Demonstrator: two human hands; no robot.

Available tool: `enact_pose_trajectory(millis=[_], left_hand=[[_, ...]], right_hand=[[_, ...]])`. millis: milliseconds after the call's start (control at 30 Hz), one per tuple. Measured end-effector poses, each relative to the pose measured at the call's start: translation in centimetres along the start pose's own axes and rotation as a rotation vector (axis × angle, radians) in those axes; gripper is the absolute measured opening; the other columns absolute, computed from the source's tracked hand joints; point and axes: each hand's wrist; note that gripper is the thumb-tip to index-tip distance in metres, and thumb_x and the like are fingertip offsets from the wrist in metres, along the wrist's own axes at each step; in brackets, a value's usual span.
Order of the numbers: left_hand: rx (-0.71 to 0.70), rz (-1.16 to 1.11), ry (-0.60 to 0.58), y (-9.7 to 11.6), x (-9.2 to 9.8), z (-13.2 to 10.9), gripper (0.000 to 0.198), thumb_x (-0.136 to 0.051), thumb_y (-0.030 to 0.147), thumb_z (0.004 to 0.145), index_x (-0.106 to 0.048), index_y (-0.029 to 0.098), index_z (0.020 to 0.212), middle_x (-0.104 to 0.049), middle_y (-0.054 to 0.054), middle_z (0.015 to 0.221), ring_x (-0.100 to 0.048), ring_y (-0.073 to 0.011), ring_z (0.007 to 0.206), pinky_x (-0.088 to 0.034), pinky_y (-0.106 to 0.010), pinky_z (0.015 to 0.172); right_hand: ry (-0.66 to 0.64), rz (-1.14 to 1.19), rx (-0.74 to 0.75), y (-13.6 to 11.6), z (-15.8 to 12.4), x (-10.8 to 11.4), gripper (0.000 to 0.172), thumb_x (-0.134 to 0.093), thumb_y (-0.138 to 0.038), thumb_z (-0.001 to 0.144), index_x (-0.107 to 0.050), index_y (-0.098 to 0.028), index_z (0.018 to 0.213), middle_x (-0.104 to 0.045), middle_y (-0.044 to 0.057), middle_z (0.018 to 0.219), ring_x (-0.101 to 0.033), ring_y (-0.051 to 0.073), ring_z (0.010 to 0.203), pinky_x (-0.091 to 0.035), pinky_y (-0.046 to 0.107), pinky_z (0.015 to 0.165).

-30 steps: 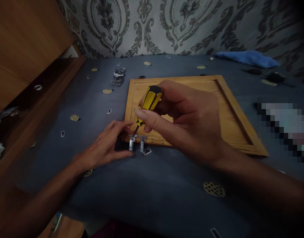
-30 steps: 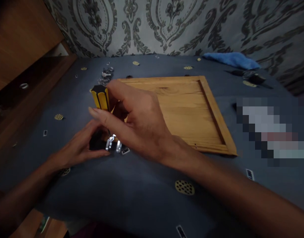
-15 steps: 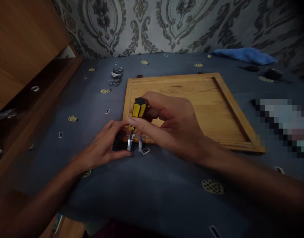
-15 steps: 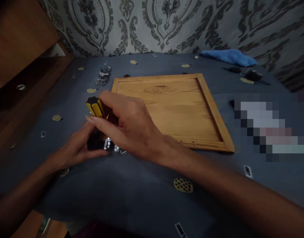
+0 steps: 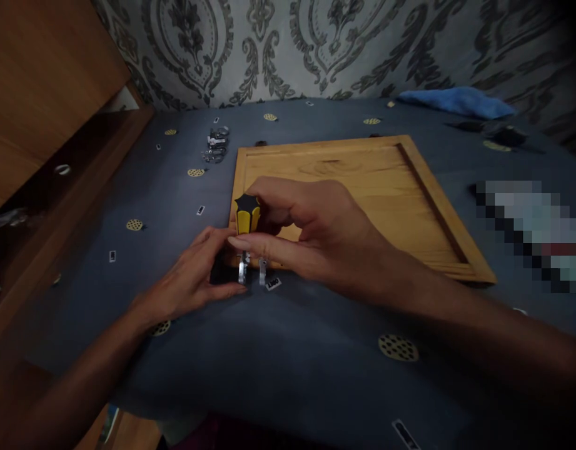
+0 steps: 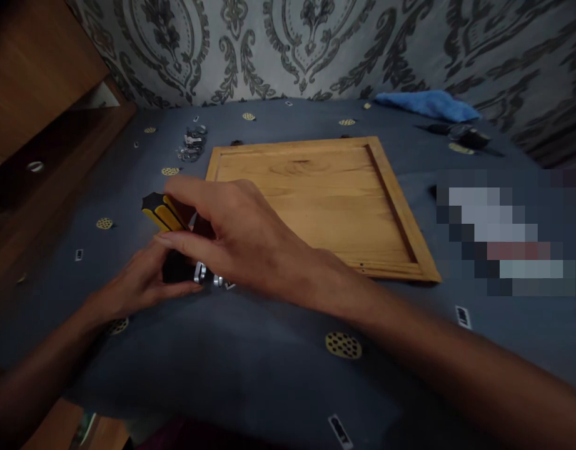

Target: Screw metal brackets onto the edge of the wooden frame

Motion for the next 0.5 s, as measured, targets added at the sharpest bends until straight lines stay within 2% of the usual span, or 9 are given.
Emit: enact_pose_trajectory(millis=[100, 233, 367, 500], left_hand=[[0.012, 0.002, -0.003, 0.1, 0.1, 0.0, 0.057, -0.078, 0.049, 0.091, -0.052, 0.029, 0.137, -0.064, -0.006, 0.117, -0.065, -0.0304, 0.108, -0.060, -0.049, 0.091], [0.002, 0.015, -0.007, 0.0, 0.0, -0.1, 0.056, -0.077, 0.050, 0.092, -0.051, 0.030, 0.138, -0.064, -0.005, 0.119, -0.064, -0.0309, 0.112, -0.058, -0.048, 0.095], [-0.001, 0.009, 0.005, -0.2, -0.1, -0.1, 0.050, -0.078, 0.049, 0.090, -0.056, 0.027, 0.128, -0.064, -0.004, 0.109, -0.064, -0.0294, 0.103, -0.058, -0.045, 0.088], [-0.019, 0.026, 0.004, -0.4, -0.2, 0.0, 0.047, -0.077, 0.048, 0.091, -0.056, 0.025, 0.126, -0.064, -0.005, 0.109, -0.064, -0.0288, 0.102, -0.057, -0.046, 0.090]], right_hand=[[-0.017, 0.015, -0.004, 0.0, 0.1, 0.1, 0.014, -0.067, -0.021, 0.098, -0.061, -0.021, 0.086, -0.068, -0.001, 0.079, -0.061, 0.013, 0.072, -0.048, 0.026, 0.065], [0.028, -0.008, 0.009, 0.3, 0.0, -0.4, 0.020, -0.068, -0.025, 0.098, -0.060, -0.021, 0.081, -0.065, -0.001, 0.074, -0.059, 0.014, 0.069, -0.046, 0.027, 0.063], [0.086, -0.050, 0.084, 0.6, -0.2, -1.0, 0.024, -0.069, -0.028, 0.099, -0.056, -0.021, 0.081, -0.060, -0.003, 0.071, -0.056, 0.012, 0.067, -0.043, 0.027, 0.063], [0.117, -0.117, 0.129, 0.8, -0.3, -1.3, 0.024, -0.070, -0.029, 0.099, -0.053, -0.021, 0.083, -0.058, -0.004, 0.072, -0.054, 0.012, 0.067, -0.042, 0.027, 0.064]])
Point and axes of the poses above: each hand's wrist, its own z-axis towards the middle knuckle, its own x-axis out of the back of the hand, y = z × x
